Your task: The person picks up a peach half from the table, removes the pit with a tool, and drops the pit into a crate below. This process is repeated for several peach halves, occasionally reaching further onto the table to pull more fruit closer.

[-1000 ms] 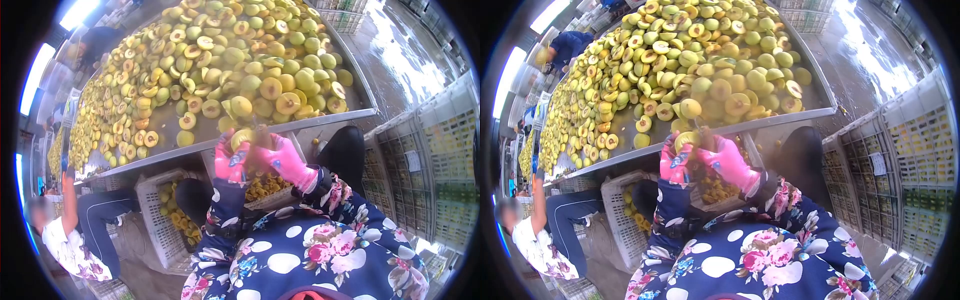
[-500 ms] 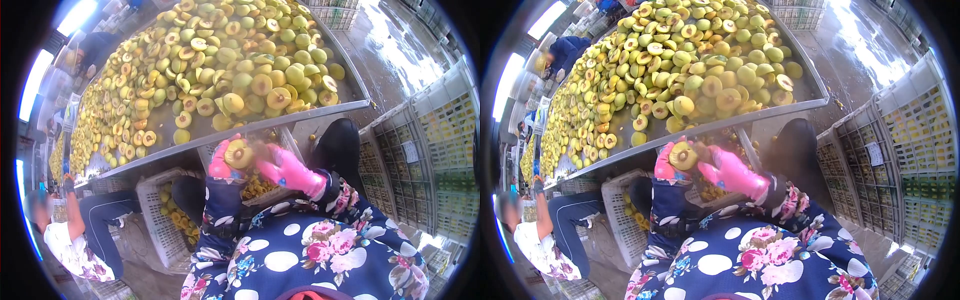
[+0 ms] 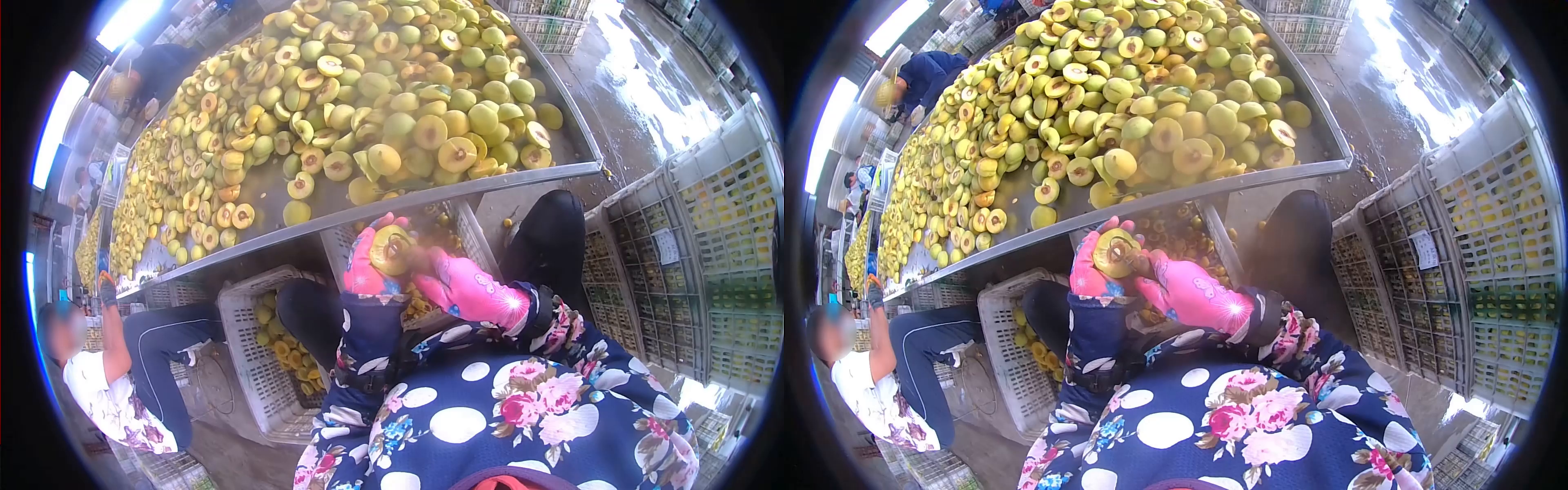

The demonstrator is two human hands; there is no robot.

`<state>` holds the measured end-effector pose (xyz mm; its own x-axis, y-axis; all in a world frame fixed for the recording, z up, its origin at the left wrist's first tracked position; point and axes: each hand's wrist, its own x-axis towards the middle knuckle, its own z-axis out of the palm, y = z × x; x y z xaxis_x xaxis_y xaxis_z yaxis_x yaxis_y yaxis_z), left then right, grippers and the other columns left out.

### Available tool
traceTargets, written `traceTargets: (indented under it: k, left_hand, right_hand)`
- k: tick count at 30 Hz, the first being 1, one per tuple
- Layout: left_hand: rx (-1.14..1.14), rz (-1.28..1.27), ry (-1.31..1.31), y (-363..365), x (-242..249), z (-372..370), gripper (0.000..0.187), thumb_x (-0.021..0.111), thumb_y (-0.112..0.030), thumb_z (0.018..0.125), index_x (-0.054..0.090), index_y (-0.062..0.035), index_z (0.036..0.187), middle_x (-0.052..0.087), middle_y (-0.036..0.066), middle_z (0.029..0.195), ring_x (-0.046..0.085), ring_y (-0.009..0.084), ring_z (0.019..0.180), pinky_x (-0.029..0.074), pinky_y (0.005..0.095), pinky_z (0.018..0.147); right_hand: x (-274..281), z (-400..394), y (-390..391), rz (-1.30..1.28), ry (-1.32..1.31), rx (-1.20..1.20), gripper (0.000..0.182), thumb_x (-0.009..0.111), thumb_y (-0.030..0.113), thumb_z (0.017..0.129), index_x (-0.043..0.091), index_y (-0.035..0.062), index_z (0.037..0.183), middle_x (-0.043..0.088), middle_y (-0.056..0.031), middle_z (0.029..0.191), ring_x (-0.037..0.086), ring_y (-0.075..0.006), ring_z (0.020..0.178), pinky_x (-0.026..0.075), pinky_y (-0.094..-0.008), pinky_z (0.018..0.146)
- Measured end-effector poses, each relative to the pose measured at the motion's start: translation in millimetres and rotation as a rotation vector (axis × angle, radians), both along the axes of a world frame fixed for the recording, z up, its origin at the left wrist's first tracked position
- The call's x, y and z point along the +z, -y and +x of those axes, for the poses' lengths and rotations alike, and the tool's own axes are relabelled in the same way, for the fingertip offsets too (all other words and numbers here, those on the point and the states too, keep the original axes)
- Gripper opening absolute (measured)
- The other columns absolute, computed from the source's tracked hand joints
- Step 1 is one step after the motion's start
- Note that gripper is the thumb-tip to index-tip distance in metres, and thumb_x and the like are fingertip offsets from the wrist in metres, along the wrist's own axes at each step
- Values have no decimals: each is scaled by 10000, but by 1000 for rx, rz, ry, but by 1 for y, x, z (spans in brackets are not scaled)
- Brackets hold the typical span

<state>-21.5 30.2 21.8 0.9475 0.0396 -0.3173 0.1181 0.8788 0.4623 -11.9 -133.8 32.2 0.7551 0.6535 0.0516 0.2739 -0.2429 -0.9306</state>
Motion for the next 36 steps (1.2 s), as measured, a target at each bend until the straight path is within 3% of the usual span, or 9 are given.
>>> traceTargets:
  k: [5, 9, 15, 18, 26, 29, 31, 33, 36]
  left_hand:
    - [71, 198, -50, 9, -4, 0, 335, 426, -330, 917, 503, -57, 1095, 559, 126, 1054, 555, 293, 892, 486, 413, 728]
    - [176, 233, -113, 18, 1, 0, 225, 525, -173, 892, 548, -21, 1057, 603, 135, 979, 591, 192, 824, 512, 308, 691]
    - [247, 369, -129, 22, -5, -2, 153, 602, -132, 840, 594, -34, 958, 626, 114, 897, 603, 165, 720, 515, 280, 589]
    - [254, 459, -202, 16, -15, 2, 134, 621, -121, 823, 610, -31, 922, 635, 111, 847, 603, 162, 661, 509, 277, 545]
    - [177, 511, -293, -2, -47, 6, 130, 658, -92, 785, 622, -8, 877, 638, 117, 771, 600, 165, 608, 500, 277, 515]
    - [170, 516, -316, -9, -59, 6, 140, 657, -82, 782, 617, 12, 879, 640, 126, 780, 604, 176, 611, 500, 274, 523]
    - [175, 573, -325, -12, -67, 6, 149, 642, -96, 793, 613, -2, 905, 639, 118, 808, 602, 177, 633, 502, 282, 543]
    - [183, 606, -332, -19, -85, 6, 156, 637, -102, 797, 610, -7, 917, 639, 113, 820, 599, 175, 637, 499, 284, 547]
    - [203, 598, -341, -29, -107, 10, 157, 652, -85, 782, 614, 6, 904, 644, 124, 816, 603, 170, 636, 494, 271, 539]
  right_hand:
    - [-33, -1, -7, 25, 189, -31, 276, 544, 176, 835, 431, -47, 951, 553, -242, 691, 559, -410, 645, 415, -444, 528]
    - [-33, 0, -8, 60, 25, 25, 279, 551, 145, 803, 418, -42, 962, 562, -234, 706, 566, -406, 655, 432, -440, 539]
    - [-42, 4, -14, -226, 52, 94, 294, 540, 122, 787, 407, -20, 1008, 571, -220, 729, 581, -389, 676, 446, -435, 563]
    - [-70, 4, -18, -207, 70, 118, 434, 513, 44, 754, 472, 71, 1186, 580, -147, 801, 572, -255, 598, 446, -353, 519]
    - [-82, 5, -25, -196, -305, 145, 510, 517, 37, 746, 444, 76, 1248, 564, -172, 798, 564, -281, 619, 449, -366, 552]
    - [-92, 6, -31, -246, -154, 192, 218, 389, 128, 859, 458, 28, 1040, 568, -129, 744, 572, -248, 659, 450, -349, 591]
    - [-92, 5, -37, -246, -195, 207, 188, 365, 159, 896, 462, 2, 932, 577, -120, 729, 587, -248, 687, 453, -349, 606]
    - [-91, 7, -41, -218, -386, 193, 151, 448, 132, 856, 455, -1, 928, 588, -144, 748, 604, -276, 700, 458, -363, 596]
    - [-109, 10, -42, -233, -237, 241, 188, 526, 103, 803, 452, -7, 936, 595, -167, 771, 618, -289, 724, 465, -372, 599]
